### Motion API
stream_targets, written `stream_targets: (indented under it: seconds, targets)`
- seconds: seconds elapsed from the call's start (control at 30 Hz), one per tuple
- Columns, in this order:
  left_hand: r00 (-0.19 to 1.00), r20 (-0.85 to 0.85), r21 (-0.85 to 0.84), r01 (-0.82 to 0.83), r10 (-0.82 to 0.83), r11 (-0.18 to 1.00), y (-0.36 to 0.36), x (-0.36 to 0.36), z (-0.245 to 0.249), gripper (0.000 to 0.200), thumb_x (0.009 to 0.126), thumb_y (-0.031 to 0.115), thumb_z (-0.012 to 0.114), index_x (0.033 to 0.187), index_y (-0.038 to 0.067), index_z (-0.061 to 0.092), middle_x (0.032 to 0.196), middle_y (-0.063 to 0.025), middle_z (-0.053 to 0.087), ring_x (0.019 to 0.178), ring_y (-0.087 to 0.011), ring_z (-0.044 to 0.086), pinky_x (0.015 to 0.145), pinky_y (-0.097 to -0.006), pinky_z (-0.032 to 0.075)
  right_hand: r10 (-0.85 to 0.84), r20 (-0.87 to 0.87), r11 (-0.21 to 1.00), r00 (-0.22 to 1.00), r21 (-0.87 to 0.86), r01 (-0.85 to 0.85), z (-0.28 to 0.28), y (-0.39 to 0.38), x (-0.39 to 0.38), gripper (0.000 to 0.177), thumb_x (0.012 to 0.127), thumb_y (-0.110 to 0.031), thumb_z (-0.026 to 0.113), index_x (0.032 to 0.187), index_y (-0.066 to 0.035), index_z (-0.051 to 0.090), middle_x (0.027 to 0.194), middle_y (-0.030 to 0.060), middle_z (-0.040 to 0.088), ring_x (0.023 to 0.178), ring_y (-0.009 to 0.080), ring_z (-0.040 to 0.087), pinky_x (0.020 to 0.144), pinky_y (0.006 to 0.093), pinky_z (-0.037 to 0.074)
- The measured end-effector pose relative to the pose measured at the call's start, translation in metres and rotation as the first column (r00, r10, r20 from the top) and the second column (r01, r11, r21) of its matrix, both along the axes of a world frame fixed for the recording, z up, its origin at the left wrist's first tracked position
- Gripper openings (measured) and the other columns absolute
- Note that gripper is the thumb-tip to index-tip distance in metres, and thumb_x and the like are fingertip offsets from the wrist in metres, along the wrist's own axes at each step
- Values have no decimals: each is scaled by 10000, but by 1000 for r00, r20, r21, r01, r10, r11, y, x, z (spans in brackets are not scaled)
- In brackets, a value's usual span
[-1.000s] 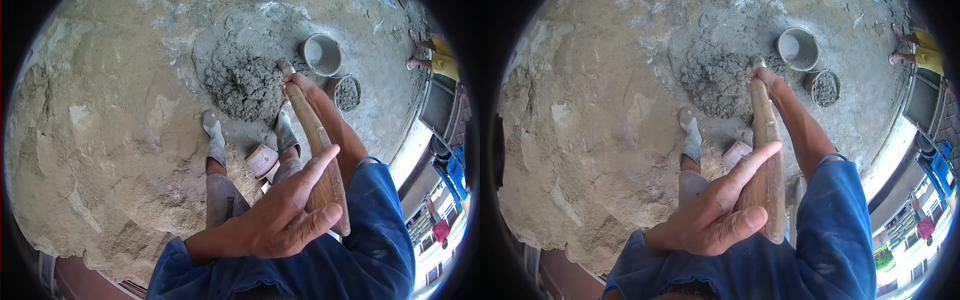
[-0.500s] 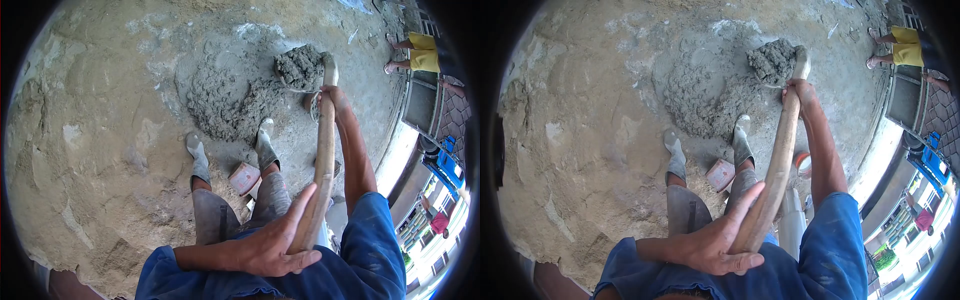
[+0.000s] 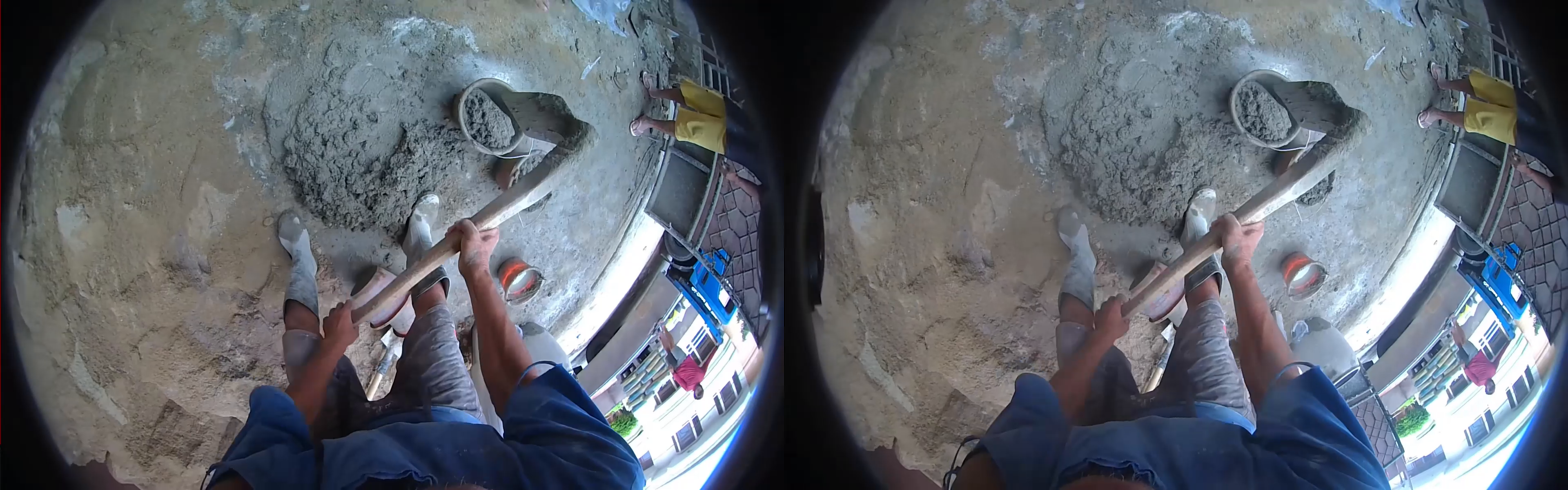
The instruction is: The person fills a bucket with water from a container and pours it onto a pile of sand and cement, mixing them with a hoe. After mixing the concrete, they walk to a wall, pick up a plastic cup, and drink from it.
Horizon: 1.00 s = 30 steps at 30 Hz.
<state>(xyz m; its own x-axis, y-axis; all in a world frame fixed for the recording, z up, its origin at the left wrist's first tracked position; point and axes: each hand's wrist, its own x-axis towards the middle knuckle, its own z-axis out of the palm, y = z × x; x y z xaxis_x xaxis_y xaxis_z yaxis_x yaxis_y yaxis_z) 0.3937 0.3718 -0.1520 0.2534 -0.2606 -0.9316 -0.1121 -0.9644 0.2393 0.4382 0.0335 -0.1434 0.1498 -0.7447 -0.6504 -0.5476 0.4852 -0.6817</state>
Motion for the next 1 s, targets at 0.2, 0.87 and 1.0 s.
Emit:
stream_targets:
  seconds: [0.2,0.87,1.0]
  targets:
    - [931,-134,-380,-366,341,850,4,17,115,623,644,279,763,1184,58,546,1074,-185,612,979,-364,609,848,-440,482,132,195,990,972,16,-138,49,13,82,97,746,-45,575,698,32,540,558,122,567,488,200,592,456,325,490]
    - [412,-871,-424,-906,269,16,-155,175,311,938,937,501,491,1447,-93,-26,1107,-286,497,942,-257,562,823,-351,455,104,50,588,993,802,-102,24,-33,152,174,848,-87,501,926,-2,370,607,93,505,444,206,511,439,328,515]
    - [407,-911,-411,-884,-67,224,-193,177,343,929,948,481,487,1451,-93,-43,1300,-254,421,1078,-223,523,933,-340,399,9,197,627,980,763,-159,82,-98,115,153,875,-133,490,880,-4,410,656,51,532,508,164,565,477,280,533]
